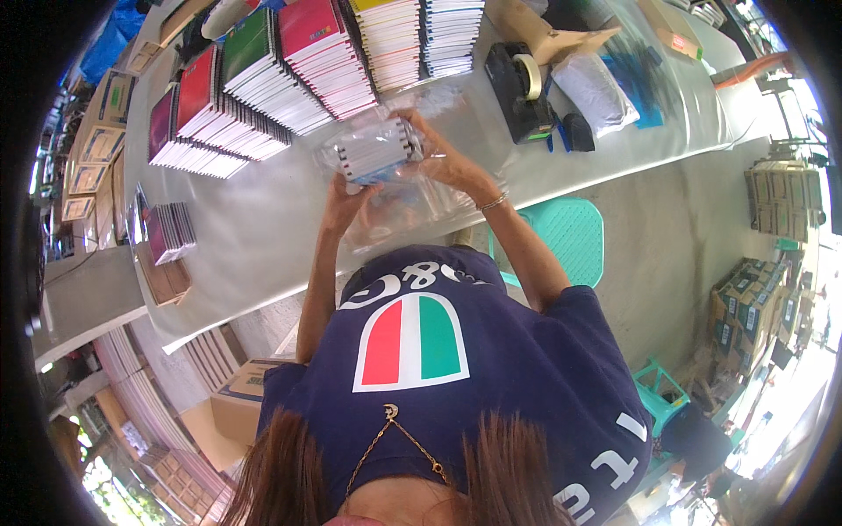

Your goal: The person repeatedly selects small spiral-bound notebooks from stacks on a table, places them into clear plastic bags, and seals the bags with adhesive tape. The process is repeated multiple times with different colored notebooks.

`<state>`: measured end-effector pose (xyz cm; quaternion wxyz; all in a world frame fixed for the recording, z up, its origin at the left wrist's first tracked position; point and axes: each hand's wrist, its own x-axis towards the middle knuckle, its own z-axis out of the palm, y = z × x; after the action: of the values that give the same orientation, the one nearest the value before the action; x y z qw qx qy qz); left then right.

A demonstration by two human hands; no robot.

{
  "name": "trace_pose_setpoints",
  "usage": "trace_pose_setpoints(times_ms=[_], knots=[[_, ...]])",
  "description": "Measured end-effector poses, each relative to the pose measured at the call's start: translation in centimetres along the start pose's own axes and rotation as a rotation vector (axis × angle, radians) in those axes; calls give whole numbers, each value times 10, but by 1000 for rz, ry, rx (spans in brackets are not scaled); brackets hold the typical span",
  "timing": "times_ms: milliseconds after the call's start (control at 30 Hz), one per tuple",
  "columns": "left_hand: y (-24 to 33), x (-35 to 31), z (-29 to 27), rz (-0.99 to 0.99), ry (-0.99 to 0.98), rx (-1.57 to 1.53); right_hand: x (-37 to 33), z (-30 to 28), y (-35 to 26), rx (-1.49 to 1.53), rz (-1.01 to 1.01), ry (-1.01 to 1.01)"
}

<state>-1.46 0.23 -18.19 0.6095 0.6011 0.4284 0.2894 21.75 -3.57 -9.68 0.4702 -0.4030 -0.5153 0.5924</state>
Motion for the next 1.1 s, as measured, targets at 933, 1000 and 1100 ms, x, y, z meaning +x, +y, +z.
trace_pose_setpoints(times_ms=[933, 1000, 1100], knots=[[186, -33, 1, 438, 388, 673, 29, -17, -114, -974, -553, 50], [179, -19, 21, 324, 434, 640, 46, -15, -81, -1004, -493, -44], [158, -5, 13, 279, 422, 620, 52, -11, -70, -1023, -270, -135]])
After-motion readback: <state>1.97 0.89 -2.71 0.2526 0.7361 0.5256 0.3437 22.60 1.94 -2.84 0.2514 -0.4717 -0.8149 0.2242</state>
